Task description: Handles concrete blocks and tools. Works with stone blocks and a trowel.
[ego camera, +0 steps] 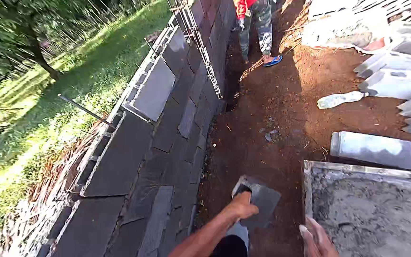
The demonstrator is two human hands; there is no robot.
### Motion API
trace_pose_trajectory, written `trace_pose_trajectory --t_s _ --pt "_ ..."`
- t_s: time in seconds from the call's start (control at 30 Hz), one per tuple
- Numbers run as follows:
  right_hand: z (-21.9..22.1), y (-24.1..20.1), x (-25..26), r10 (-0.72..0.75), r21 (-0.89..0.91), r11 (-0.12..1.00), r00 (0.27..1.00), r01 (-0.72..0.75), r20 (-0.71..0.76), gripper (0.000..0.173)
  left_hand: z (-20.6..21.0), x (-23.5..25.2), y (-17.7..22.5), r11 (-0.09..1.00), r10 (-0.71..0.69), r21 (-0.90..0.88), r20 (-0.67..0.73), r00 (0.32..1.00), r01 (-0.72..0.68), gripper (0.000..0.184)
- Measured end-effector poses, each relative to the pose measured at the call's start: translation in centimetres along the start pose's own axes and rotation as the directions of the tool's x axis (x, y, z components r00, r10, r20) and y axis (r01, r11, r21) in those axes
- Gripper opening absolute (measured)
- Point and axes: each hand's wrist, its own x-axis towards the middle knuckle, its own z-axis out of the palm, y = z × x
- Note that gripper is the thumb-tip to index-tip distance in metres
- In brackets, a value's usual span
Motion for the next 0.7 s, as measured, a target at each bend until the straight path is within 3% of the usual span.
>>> trace_pose_trajectory --t_s 0.13,0.2,0.33,0.4,0.47,0.53,0.6,0.67,0.7 --pt "4.3 -8.5 6.7 -0.111 0.163 0.981 0.993 0.102 0.047 0.080 -7.3 -2.2 5.6 0.981 0.104 0.159 0.026 0.994 -0.106 0.036" --pt "6.5 -11.0 10.8 -0.040 0.426 0.904 0.998 0.018 0.042 0.084 -10.3 -2.3 8.2 0.967 0.151 0.207 0.001 0.989 -0.148 0.034" --pt "8.4 -14.3 17.3 0.262 0.840 0.478 0.955 -0.255 0.141 0.075 -13.7 -1.0 12.2 0.952 0.175 0.257 -0.005 0.985 -0.168 0.029" --pt "8.8 -15.8 21.1 0.292 0.911 0.272 0.929 -0.310 0.228 0.076 -15.4 0.8 14.1 0.936 0.197 0.296 0.011 0.980 -0.192 0.029" --pt "9.4 -17.6 25.1 0.279 0.933 0.199 0.930 -0.300 0.240 0.079 -16.9 2.8 16.9 0.913 0.199 0.355 0.040 0.979 -0.200 0.033" --pt "9.6 -20.1 29.3 0.288 0.951 0.182 0.938 -0.251 0.193 0.079 -18.1 5.1 20.5 0.901 0.178 0.394 0.046 0.983 -0.182 0.040" --pt "7.1 -25.6 32.0 0.335 0.908 0.320 0.929 -0.269 0.157 0.070 -18.7 7.6 24.3 0.903 0.125 0.407 0.052 0.991 -0.135 0.047" --pt "4.6 -31.6 35.4 0.348 0.800 0.501 0.923 -0.329 0.162 0.036 -19.9 10.6 28.4 0.896 0.091 0.432 0.036 0.995 -0.098 0.055" --pt "3.9 -33.7 37.0 0.350 0.763 0.510 0.906 -0.397 0.238 0.020 -20.7 11.6 29.9 0.896 0.106 0.429 0.043 0.993 -0.115 0.061"
